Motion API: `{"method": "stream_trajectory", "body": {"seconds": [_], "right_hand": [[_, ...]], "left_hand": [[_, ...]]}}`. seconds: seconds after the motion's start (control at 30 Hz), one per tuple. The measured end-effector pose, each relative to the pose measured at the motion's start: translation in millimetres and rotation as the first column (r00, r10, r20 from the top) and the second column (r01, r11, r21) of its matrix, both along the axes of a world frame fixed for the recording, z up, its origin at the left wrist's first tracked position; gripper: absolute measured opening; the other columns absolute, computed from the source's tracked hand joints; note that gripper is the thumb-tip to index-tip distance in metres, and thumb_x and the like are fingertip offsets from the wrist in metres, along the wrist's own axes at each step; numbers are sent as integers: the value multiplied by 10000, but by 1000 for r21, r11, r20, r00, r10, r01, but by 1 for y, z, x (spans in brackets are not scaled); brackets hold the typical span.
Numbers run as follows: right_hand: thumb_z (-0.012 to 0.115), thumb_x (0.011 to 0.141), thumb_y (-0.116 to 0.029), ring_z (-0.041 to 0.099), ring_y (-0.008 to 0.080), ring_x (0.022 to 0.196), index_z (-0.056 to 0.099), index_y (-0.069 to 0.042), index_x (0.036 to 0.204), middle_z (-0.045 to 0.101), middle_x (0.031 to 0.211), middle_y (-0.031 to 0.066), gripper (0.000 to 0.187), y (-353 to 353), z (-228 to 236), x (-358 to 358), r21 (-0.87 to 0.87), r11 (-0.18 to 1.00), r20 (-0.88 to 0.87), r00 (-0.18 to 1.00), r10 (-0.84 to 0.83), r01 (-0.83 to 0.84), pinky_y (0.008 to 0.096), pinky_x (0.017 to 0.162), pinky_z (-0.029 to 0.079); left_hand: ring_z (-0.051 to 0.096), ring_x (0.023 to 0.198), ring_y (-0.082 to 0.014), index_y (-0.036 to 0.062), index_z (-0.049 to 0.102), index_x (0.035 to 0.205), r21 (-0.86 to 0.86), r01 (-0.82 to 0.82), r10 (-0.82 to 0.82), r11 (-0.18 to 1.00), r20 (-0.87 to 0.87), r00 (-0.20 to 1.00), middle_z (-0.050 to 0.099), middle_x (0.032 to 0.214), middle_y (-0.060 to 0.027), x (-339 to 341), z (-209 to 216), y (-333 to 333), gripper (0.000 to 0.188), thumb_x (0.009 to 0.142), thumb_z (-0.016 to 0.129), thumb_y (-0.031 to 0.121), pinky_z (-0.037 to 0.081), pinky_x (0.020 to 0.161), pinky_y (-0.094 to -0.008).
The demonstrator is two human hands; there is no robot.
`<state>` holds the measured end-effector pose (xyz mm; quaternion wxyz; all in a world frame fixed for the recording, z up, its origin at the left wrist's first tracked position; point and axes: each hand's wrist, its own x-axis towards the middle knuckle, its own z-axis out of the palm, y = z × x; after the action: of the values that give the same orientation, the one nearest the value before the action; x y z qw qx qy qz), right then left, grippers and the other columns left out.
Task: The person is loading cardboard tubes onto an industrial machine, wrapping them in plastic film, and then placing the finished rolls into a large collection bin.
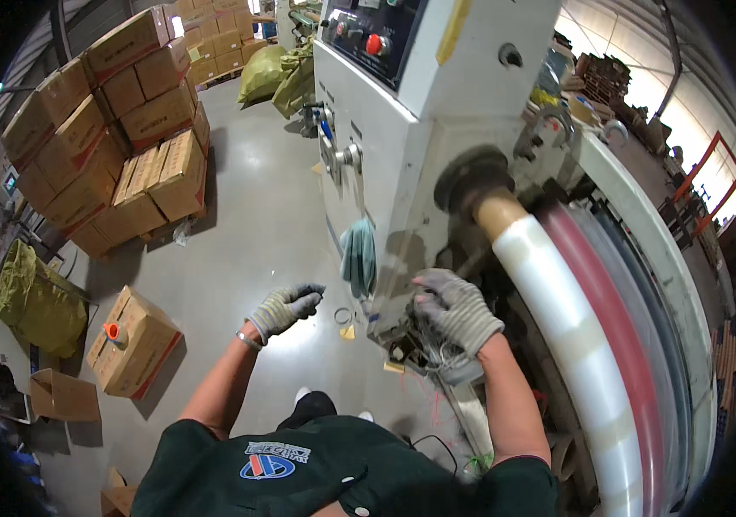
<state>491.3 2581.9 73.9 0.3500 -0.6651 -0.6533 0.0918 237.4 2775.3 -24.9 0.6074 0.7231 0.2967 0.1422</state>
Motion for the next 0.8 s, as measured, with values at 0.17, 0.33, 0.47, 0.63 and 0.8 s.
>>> {"method": "stream_trajectory", "body": {"seconds": [0.17,0.33,0.47,0.63,0.8], "right_hand": [[602,798,-233,552,317,997,568,-82,1080,583,1073,136,322,134,4,-21,-118,989,-36,995,89,-93,378,886,438],[581,807,-221,529,340,1032,527,-93,1151,532,1148,173,371,256,-6,-12,4,1000,72,997,-30,29,381,889,430],[529,854,-172,546,333,1025,499,-59,1193,563,1092,209,359,348,-24,1,239,948,142,958,-250,212,398,865,442],[451,892,-301,584,410,862,446,-127,1235,577,1018,231,384,411,-33,4,66,952,-124,949,-290,300,456,733,466],[431,908,-286,585,378,722,515,-78,963,608,790,180,231,427,-33,10,-198,912,-167,904,-394,360,459,641,446]], "left_hand": [[560,778,-117,29,535,1186,204,-230,172,951,268,948,611,937,-50,65,8,150,374,877,558,239,475,719,-261],[531,1021,-247,72,435,1268,462,-513,276,723,488,828,511,1163,-164,156,35,272,492,821,596,200,437,865,-324],[385,1209,-363,86,452,1250,592,-491,190,639,497,846,401,1296,-207,190,42,319,420,844,522,169,335,999,-387],[426,1173,-363,83,510,1201,631,-498,162,595,513,843,441,1268,-197,187,42,329,353,852,491,128,357,984,-386],[532,1058,-323,90,502,1221,620,-462,13,634,589,808,558,1141,-157,191,33,356,389,833,503,99,432,907,-359]]}}
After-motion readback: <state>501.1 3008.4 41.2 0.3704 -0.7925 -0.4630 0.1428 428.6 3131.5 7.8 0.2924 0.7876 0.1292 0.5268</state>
